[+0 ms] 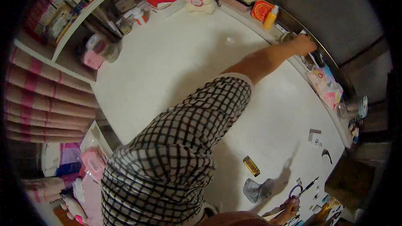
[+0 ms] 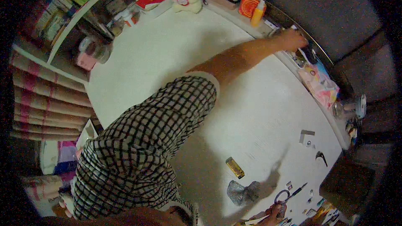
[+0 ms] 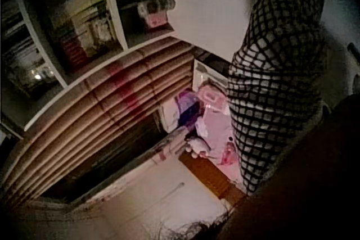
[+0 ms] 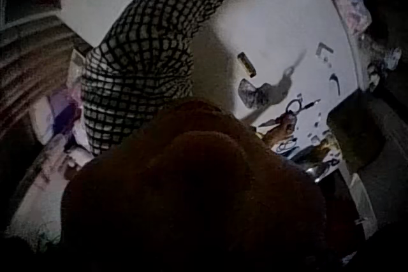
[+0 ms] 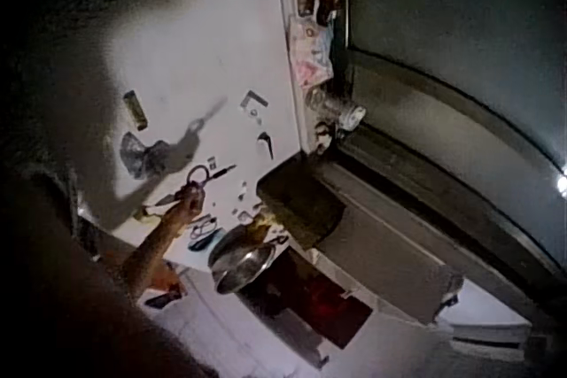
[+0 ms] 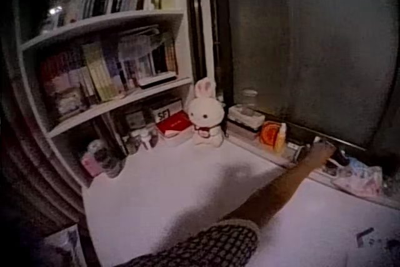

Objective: The person cleans a desk by wiping the surface with a cloth, organizing various items like books, a stuffed animal, and office supplies, and handling several small tools including scissors and a marker.

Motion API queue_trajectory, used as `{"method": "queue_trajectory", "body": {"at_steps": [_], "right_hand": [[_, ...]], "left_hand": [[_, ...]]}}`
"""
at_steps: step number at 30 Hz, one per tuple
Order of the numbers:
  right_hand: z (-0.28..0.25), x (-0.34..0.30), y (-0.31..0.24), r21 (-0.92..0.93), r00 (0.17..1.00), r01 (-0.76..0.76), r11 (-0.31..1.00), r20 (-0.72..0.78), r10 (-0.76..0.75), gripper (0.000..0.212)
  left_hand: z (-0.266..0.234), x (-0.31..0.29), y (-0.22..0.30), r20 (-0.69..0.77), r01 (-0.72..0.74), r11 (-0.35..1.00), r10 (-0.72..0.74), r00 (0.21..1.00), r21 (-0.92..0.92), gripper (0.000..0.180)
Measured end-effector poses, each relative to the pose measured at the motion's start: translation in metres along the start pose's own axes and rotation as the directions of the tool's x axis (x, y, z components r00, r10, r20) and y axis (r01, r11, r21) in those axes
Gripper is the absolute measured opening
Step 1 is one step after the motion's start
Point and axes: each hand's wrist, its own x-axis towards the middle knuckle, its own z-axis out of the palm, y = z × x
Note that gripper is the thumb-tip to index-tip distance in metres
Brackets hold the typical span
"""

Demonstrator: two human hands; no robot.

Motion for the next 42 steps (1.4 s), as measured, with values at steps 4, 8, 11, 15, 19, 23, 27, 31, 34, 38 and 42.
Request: {"method": "queue_trajectory", "body": {"at_steps": [4,8,11,15,19,23,27,31,34,38,42], "right_hand": [[0.006,-0.005,-0.008,-0.004,0.998,-0.046,0.999,-0.053,0.046,0.021],[0.01,0.004,0.001,0.116,0.989,-0.139,0.984,0.068,0.131,0.023],[-0.002,-0.004,0.004,0.116,0.99,-0.143,0.983,0.014,0.142,0.024],[-0.002,-0.006,0.006,0.107,0.993,-0.115,0.988,0.037,0.112,0.025],[-0.011,-0.01,0.01,0.121,0.997,-0.072,0.99,0.004,0.072,0.023],[-0.004,-0.012,0.001,0.086,0.991,-0.123,0.989,-0.034,0.127,0.02],[-0.008,-0.021,-0.006,0.078,0.986,-0.153,0.985,-0.047,0.157,0.019],[-0.016,-0.027,-0.003,-0.002,0.993,-0.109,0.994,-0.043,0.109,0.019],[-0.018,-0.035,-0.009,0.073,0.987,-0.129,0.989,-0.089,0.135,0.022],[-0.036,-0.044,0.004,0.08,0.972,-0.192,0.978,-0.122,0.201,0.022],[-0.044,-0.05,0.018,0.134,0.968,-0.187,0.973,-0.143,0.206,0.02]], "left_hand": [[-0.006,0.008,-0.016,0.2,0.052,0.987,-0.02,0.98,-0.152,0.038],[-0.014,-0.007,-0.073,0.213,0.254,0.959,-0.224,0.951,-0.123,0.054],[-0.012,0.008,-0.051,0.265,0.266,0.954,-0.224,0.938,-0.135,0.052],[-0.009,0.004,-0.061,0.165,0.241,0.955,-0.213,0.963,-0.173,0.051],[-0.01,0.017,-0.033,0.325,0.204,0.956,-0.129,0.937,-0.211,0.05],[0.019,-0.012,-0.015,0.25,0.042,0.996,-0.019,0.968,-0.085,0.037],[0.007,-0.037,0.004,0.258,0.134,0.991,-0.137,0.956,0.027,0.047],[0.01,-0.041,0.004,0.232,0.232,0.973,-0.23,0.945,0.019,0.05],[0.023,-0.052,-0.007,0.024,0.069,0.993,-0.072,0.997,0.097,0.05],[-0.014,-0.035,0.047,-0.096,0.17,0.983,-0.164,0.982,0.063,0.049],[-0.039,-0.056,0.154,-0.168,-0.248,0.857,0.191,0.967,-0.452,0.045]]}}
